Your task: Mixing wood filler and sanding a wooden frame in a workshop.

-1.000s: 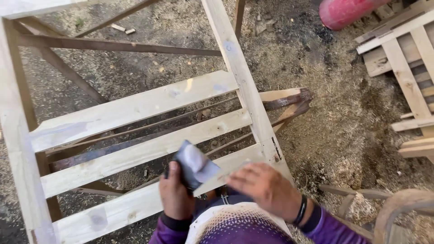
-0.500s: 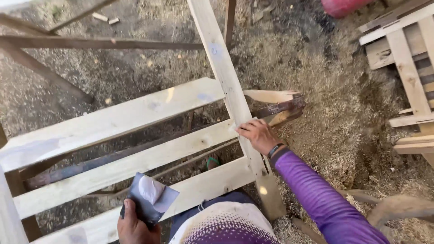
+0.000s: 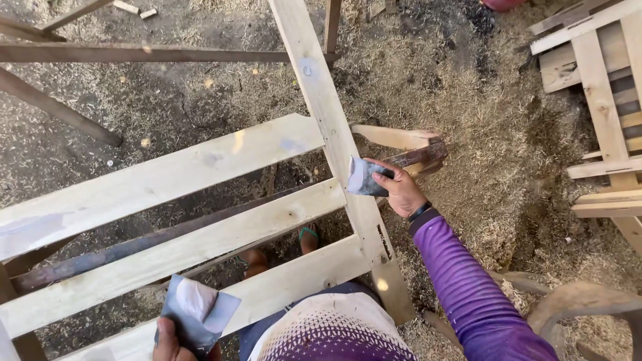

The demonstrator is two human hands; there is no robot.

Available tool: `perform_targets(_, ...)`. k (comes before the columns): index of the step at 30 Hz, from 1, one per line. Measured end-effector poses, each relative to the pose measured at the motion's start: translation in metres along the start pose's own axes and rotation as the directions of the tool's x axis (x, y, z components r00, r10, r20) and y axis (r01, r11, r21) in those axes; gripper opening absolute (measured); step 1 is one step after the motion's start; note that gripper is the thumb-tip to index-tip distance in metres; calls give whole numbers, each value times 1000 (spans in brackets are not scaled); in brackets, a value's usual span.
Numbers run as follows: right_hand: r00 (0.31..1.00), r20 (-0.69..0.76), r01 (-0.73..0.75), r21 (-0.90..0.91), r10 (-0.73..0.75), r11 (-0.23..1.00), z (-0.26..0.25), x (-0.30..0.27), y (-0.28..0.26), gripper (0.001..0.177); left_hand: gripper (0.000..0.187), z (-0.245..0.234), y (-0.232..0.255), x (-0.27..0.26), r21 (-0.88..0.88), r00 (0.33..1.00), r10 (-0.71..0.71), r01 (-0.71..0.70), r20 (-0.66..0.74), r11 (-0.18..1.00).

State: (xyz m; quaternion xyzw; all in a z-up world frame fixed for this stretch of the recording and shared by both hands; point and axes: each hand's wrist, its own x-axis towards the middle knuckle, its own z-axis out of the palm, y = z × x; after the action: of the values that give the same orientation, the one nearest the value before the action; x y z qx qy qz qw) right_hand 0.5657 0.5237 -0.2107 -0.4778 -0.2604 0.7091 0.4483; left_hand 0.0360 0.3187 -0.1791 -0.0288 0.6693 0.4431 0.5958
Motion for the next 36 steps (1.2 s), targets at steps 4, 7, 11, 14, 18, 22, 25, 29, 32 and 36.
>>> perform_targets(4, 993, -117, -18, 80, 27, 997, -16, 5, 36, 37, 78, 59, 32, -26, -71, 962, 267, -263, 61, 962)
perform_targets(7, 984, -146, 93, -42, -98, 995, -9, -1, 30, 37, 76, 49, 38, -20, -122, 976, 218, -219, -22, 968)
perform_targets(11, 812, -519, -100, -573, -266, 814, -15, -21, 4, 40, 79, 30, 38, -6, -81, 970, 239, -236, 29, 968)
perform_targets(14, 797, -386, 58, -717, -465, 695, -25, -29, 2, 41, 80, 36, 39, -3, -55, 976, 216, -215, 7, 975)
perform_targets(18, 919, -327, 158, -200, -218, 967, -25, -19, 30, 40, 79, 58, 46, -20, -73, 975, 220, -217, 26, 973)
perform_targets(22, 943, -276, 81, -354, -187, 932, -11, -14, 39, 37, 79, 58, 43, -23, -108, 966, 255, -250, 35, 962)
perform_targets(25, 864, -385, -69, -730, -325, 680, -7, -16, 22, 39, 79, 49, 39, -18, -108, 966, 254, -248, 40, 963)
perform_targets(29, 818, -436, -42, -697, -376, 716, 5, -24, -1, 41, 79, 21, 21, 1, -116, 956, 291, -286, 31, 951)
perform_targets(32, 927, -234, 5, -775, -294, 633, 28, -25, -5, 44, 81, 15, 14, 10, -141, 955, 294, -288, 26, 947)
perform_targets(36, 889, 400, 338, -902, -223, -269, 37, -16, 23, 39, 85, 6, 11, 8, -146, 958, 280, -270, 54, 952)
